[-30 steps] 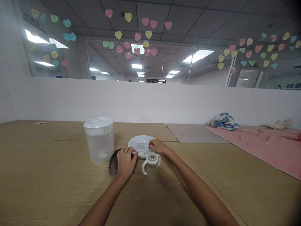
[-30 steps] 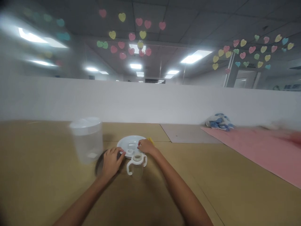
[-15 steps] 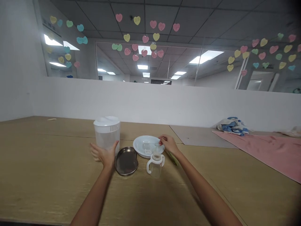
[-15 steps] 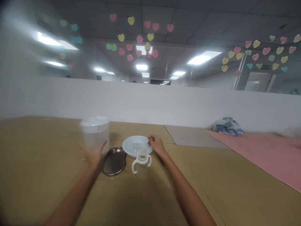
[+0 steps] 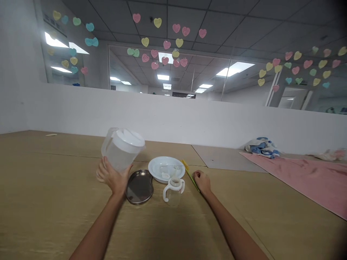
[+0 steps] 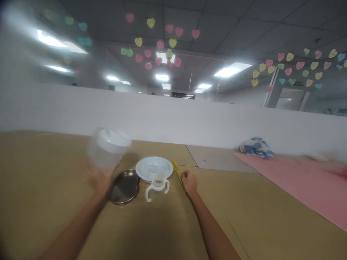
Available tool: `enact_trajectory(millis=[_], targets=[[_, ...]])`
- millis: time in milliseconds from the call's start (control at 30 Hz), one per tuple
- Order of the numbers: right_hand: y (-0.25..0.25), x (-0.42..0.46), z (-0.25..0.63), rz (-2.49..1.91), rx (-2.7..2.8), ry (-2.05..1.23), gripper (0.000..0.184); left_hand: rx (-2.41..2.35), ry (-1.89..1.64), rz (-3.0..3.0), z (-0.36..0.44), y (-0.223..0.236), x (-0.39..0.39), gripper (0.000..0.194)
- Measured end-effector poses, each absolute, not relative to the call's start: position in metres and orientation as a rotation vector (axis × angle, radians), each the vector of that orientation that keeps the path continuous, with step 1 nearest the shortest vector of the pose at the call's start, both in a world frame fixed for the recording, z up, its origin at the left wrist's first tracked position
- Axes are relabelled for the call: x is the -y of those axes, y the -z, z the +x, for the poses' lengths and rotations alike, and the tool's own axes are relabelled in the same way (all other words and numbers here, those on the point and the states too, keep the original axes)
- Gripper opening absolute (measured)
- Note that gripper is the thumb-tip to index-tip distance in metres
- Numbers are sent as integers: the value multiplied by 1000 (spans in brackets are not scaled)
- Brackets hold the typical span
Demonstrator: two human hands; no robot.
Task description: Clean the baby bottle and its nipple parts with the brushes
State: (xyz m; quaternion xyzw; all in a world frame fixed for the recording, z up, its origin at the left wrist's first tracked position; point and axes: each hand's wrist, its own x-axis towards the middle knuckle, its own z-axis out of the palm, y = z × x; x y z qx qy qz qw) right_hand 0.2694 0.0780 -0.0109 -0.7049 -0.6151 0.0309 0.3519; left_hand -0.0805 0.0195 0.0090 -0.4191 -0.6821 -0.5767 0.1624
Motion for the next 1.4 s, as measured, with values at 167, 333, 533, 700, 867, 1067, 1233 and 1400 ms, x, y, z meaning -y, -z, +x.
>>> enact_trajectory(millis=[167, 333, 533, 700, 867, 1067, 1233, 1400], targets=[[14, -80, 268, -1854, 1690, -50, 23, 1753, 1473, -1225, -70, -16, -15, 82], [14, -79, 268, -1831, 1764, -13, 24, 1628, 1385, -1386, -68, -7, -18, 64], [15, -78, 263, -1804, 1825, 10, 21, 1581, 1342, -1449, -69, -6, -18, 63], [15, -78, 262, -1800, 1850, 21, 22, 1553, 1320, -1458, -68, -8, -17, 66], [15, -78, 261, -1797, 1849, 27, 21, 1552, 1347, -1484, -67, -8, -16, 61], [5, -70, 259, -1674, 1778, 113, 25, 1560, 1334, -1495, -68, -8, -16, 58], [-1, -47, 242, -1188, 1956, 177, 41, 1562, 1339, -1463, -67, -10, -15, 61], [1, -34, 223, -982, 2137, 202, 38, 1602, 1395, -1468, -65, -11, -15, 64]])
